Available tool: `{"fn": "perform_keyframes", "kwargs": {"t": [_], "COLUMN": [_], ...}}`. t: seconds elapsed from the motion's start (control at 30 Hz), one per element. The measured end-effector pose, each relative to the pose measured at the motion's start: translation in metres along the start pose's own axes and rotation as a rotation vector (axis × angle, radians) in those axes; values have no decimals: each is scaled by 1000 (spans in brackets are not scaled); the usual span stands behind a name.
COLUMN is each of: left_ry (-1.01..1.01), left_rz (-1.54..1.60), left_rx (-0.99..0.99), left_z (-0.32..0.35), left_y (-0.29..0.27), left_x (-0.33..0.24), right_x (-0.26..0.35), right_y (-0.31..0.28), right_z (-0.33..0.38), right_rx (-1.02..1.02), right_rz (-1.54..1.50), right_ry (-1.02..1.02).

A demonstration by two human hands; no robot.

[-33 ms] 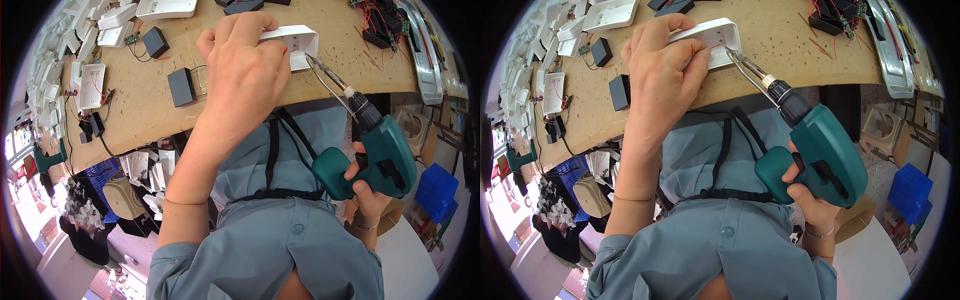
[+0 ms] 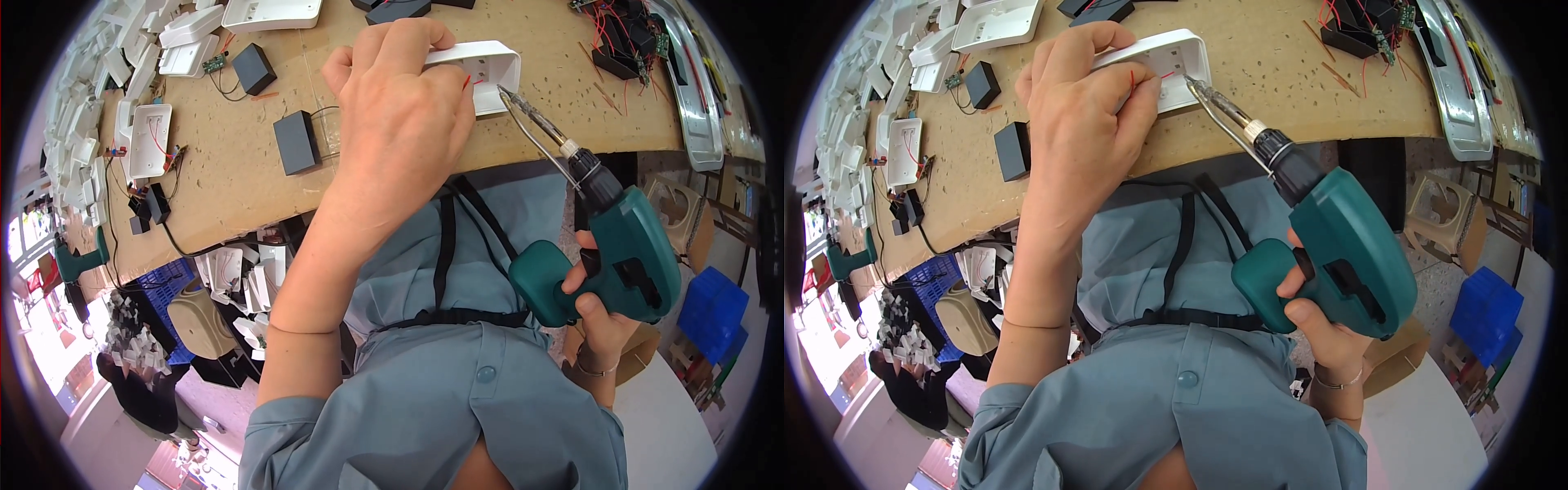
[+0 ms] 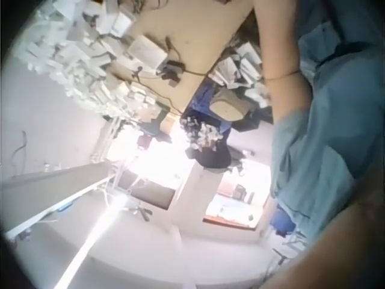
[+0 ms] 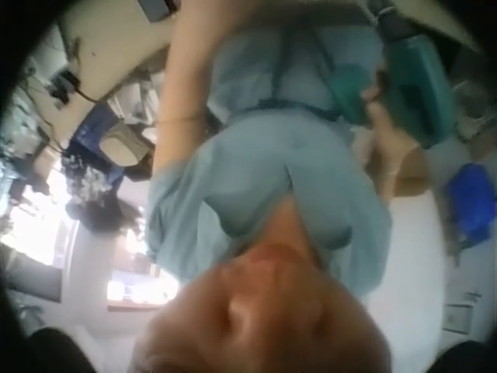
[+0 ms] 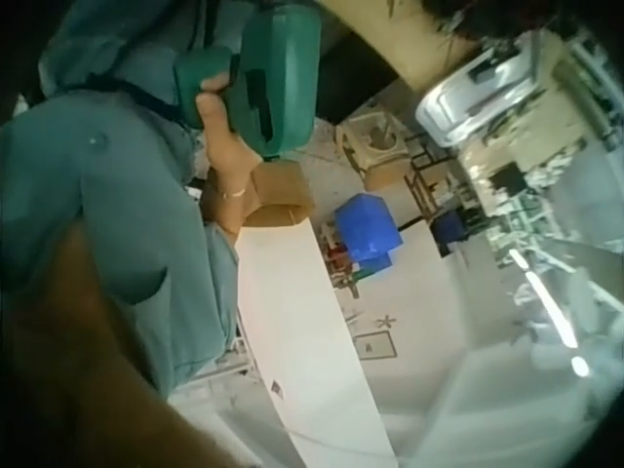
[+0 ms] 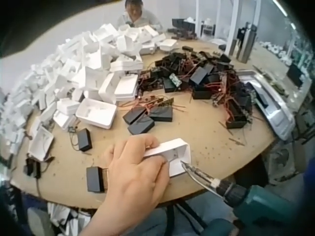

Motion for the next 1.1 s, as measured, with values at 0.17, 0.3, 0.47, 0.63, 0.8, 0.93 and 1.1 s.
{"fn": "perform_keyframes", "kwargs": {"t": [0.17, 0.3, 0.47, 0.63, 0.8, 0.93, 1.1], "left_ry": [-33, -46, -62, -59, -59, -62, -56], "left_rz": [-39, -69, -128, -158, -163, -169, -176], "left_rx": [-35, -39, -54, -68, -66, -62, -57], "left_z": [0, 0, 1, 1, 1, 2, 1], "left_y": [1, 4, 2, 5, 5, 6, 6], "left_x": [1, 3, 0, -3, -4, -4, -4], "right_x": [1, 0, 0, 2, 1, -1, 0], "right_y": [3, 5, 8, 9, 10, 12, 13], "right_z": [-3, -5, -6, -10, -10, -11, -13], "right_rx": [-19, -31, -17, 0, 6, 5, 28], "right_rz": [-1, -4, 3, 13, 9, -2, 11], "right_ry": [-6, -15, -25, -50, -31, -13, -5]}}
Point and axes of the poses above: each hand's wrist, its own z-axis away from the middle knuckle, its own y-axis out of the palm, x = y × z, the point moved 10 cm from there along -z, towards the middle knuckle, and after that the axes turned 5 degrees about z, right-handed, at the moved point
